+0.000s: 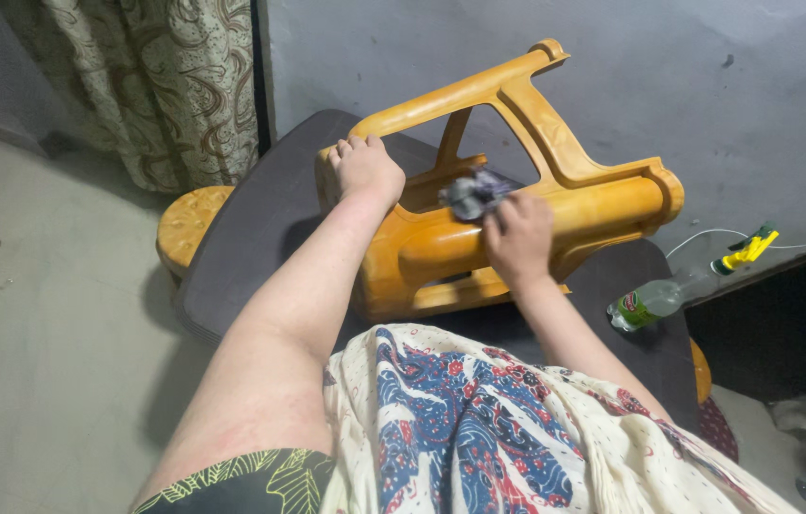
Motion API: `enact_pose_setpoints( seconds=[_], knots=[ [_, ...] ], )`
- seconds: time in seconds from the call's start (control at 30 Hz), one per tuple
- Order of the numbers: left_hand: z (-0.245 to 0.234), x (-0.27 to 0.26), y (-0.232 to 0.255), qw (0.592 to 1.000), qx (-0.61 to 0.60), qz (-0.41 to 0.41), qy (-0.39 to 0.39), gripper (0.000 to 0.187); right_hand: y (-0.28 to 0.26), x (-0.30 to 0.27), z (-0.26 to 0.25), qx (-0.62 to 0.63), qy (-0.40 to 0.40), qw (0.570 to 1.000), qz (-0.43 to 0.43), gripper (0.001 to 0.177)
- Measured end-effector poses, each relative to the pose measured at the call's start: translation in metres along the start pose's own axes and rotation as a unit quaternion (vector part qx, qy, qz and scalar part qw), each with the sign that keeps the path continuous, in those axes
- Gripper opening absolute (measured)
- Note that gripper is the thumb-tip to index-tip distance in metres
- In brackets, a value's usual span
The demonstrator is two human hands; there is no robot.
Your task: The person sprays a yellow plastic stool with a cleaning solution from a bottle and wipes the top and all sides of the stool with a cloth.
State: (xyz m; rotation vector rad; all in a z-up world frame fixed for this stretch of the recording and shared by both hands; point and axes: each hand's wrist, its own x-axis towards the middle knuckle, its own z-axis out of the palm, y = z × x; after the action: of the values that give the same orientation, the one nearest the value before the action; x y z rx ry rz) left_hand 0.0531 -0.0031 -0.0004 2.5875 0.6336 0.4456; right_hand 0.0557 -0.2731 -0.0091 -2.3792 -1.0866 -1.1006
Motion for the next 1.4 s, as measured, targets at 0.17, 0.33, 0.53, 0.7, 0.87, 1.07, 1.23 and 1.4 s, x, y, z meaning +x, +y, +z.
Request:
enact_pose_setpoints(
  seconds=[0.17,0.33,0.53,0.7,0.87,1.07,1.23,1.4],
  knots=[
    [-0.006,-0.003,-0.006,1.0,-0.009,-0.002,-0.007,0.059,-0.077,0.006,-0.016,0.077,-0.028,0.992,-0.097,0.029],
    [-0.002,0.0,-0.007,1.0,0.005,0.006,-0.018,0.061,-0.013,-0.01,-0.022,0.068,-0.002,0.988,-0.142,0.038],
    [-0.001,0.002,-0.006,1.0,0.003,0.004,-0.027,0.056,0.15,-0.029,-0.038,-0.056,0.093,0.993,-0.04,0.028],
    [-0.001,0.003,-0.006,1.0,0.0,0.003,-0.022,0.055,0.2,-0.033,-0.053,-0.054,0.075,0.996,-0.002,0.026],
    [0.004,0.003,-0.007,1.0,0.0,0.001,-0.008,0.056,0.121,-0.027,-0.008,-0.021,0.142,0.988,0.058,0.022],
    [-0.001,0.005,-0.012,1.0,-0.002,-0.003,-0.014,0.056,-0.069,-0.039,0.032,0.038,0.084,0.987,-0.132,0.033],
    [-0.002,0.006,-0.015,1.0,-0.002,0.001,-0.008,0.053,-0.087,-0.032,0.024,0.045,0.013,0.955,-0.292,0.033],
    [-0.001,0.01,-0.014,1.0,0.006,0.004,-0.02,0.055,-0.022,-0.027,0.014,0.051,0.069,0.973,-0.212,0.032]
  ],
)
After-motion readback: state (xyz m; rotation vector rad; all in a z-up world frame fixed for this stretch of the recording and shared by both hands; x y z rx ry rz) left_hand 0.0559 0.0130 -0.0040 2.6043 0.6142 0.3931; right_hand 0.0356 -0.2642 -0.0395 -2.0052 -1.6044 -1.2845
